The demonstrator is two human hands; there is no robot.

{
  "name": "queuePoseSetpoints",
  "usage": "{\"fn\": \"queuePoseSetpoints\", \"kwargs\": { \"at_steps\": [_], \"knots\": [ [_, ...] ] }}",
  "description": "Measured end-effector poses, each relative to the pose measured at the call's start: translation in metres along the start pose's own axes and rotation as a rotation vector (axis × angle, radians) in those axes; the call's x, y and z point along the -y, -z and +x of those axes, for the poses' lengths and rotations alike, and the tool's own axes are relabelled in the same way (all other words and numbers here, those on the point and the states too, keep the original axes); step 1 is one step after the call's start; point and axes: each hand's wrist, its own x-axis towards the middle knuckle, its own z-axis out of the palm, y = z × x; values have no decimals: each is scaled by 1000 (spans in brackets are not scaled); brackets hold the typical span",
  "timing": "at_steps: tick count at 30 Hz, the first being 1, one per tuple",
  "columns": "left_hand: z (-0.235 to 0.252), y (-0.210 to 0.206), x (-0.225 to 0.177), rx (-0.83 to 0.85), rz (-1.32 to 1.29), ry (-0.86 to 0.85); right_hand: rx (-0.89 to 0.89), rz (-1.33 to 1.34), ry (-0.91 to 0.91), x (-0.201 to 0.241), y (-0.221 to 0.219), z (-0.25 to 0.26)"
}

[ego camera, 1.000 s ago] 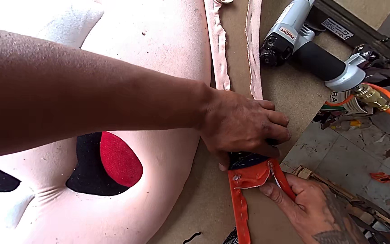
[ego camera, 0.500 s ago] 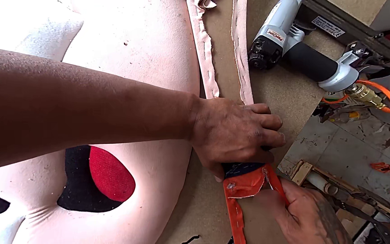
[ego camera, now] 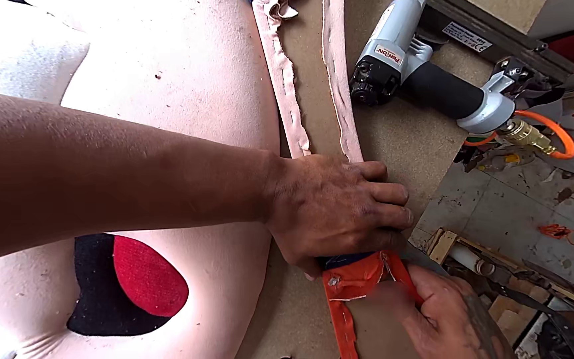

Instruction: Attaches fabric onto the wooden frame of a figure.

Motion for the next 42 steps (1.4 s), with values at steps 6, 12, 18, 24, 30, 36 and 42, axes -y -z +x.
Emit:
{"fn": "queuePoseSetpoints", "kwargs": {
  "at_steps": [6,12,18,24,30,36,42],
  "knots": [
    [-3,-2,1,-55,-45,-47,-41,-36,23,-3,-3,-1],
    [-3,-4,1,-112,-65,-71,-61,-30,27,-4,-5,-1],
    [-2,-2,0,-114,-54,-79,-67,-17,35,-5,-6,-2],
    [-2,-2,1,-113,-50,-88,-65,-20,29,-6,-6,-2],
    [-2,-3,1,-102,-63,-83,-68,-11,8,-3,-6,-1],
    [3,-7,-3,-15,-9,-35,-86,16,-21,-1,-6,-2],
    [8,-14,-8,-10,14,39,-112,11,3,-1,-7,-2]
  ]
}}
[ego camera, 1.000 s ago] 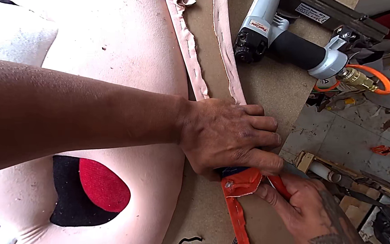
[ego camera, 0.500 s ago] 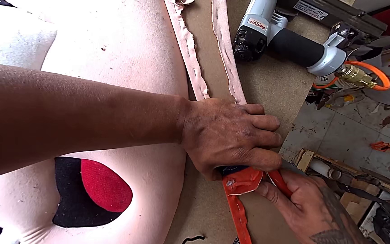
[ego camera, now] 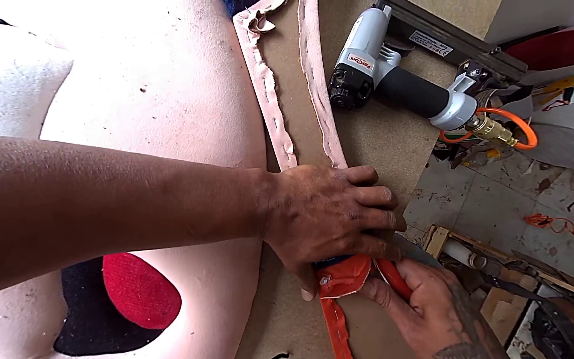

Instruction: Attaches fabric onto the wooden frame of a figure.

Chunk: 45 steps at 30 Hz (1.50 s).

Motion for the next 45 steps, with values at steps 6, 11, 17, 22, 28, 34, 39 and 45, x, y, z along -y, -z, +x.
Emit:
{"fn": "queuePoseSetpoints", "kwargs": {
  "at_steps": [6,11,17,22,28,34,39,45],
  "knots": [
    [2,-1,-1,38,-5,10,40,-8,-6,3,3,1],
    [3,-2,-1,20,-21,24,39,-28,-18,5,4,0],
    [3,-2,0,32,-68,33,47,-28,-35,6,5,0],
    [2,-4,0,16,-83,35,93,-15,-40,6,6,0],
    [3,-6,3,7,-81,30,155,-262,61,11,95,35],
    [4,-6,3,-9,-40,10,-320,-661,530,46,126,158],
    [2,-10,2,-40,-76,15,-234,-633,482,45,99,195],
    [2,-18,1,-165,-103,17,-106,-272,657,29,180,99]
  ]
}}
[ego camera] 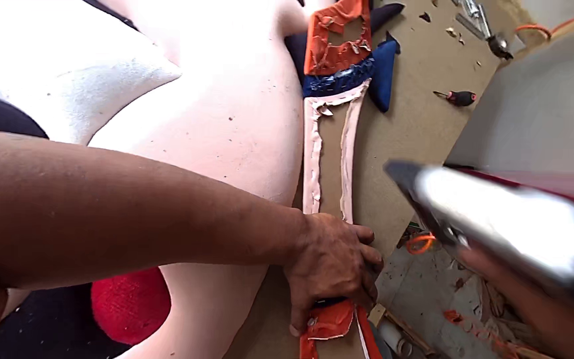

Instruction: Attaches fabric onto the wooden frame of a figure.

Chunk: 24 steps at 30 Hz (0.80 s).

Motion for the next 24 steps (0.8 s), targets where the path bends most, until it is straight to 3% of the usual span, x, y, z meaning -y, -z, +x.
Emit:
{"fn": "queuePoseSetpoints", "kwargs": {
  "at_steps": [3,7,14,24],
  "knots": [
    [-1,3,-3,-6,22,18,390,155,144,43,35,-11],
    [1,-6,1,-54,-57,-1,622,106,87,70,5,-15],
    [0,-3,-2,-63,11,44,640,8,95,49,-12,-18],
    [0,-1,-2,-49,-12,42,677,-66,146,57,-14,-14]
  ]
}}
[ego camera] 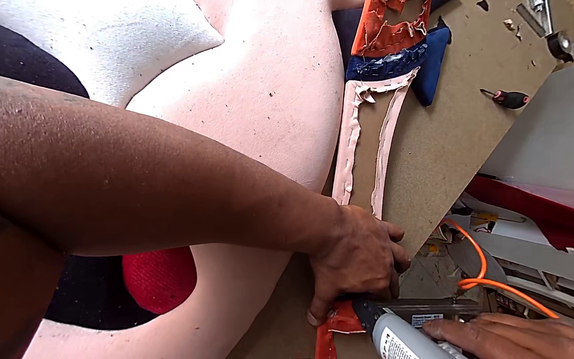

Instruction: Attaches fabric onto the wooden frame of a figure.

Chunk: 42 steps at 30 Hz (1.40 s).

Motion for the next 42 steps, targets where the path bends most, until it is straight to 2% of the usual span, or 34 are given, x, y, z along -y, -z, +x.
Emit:
{"fn": "queuePoseSetpoints", "kwargs": {
  "at_steps": [14,21,27,31,38,39,40,42],
  "knots": [
    [2,0,1,10,-28,-2,66,-74,-88,24,4,6],
    [1,-1,1,13,-38,12,36,58,-69,27,-1,7],
    [1,0,0,7,-46,23,9,57,-63,31,-9,15],
    [1,2,-1,9,-7,25,103,44,-117,45,8,30],
    [2,0,2,-5,-27,-1,87,-16,-131,47,9,26],
    [2,0,3,6,-36,-6,161,-8,-181,57,26,33],
    [1,0,2,14,-41,-6,319,2,-286,74,51,50],
    [0,1,2,28,-29,1,743,-51,-517,97,94,91]
  ]
}}
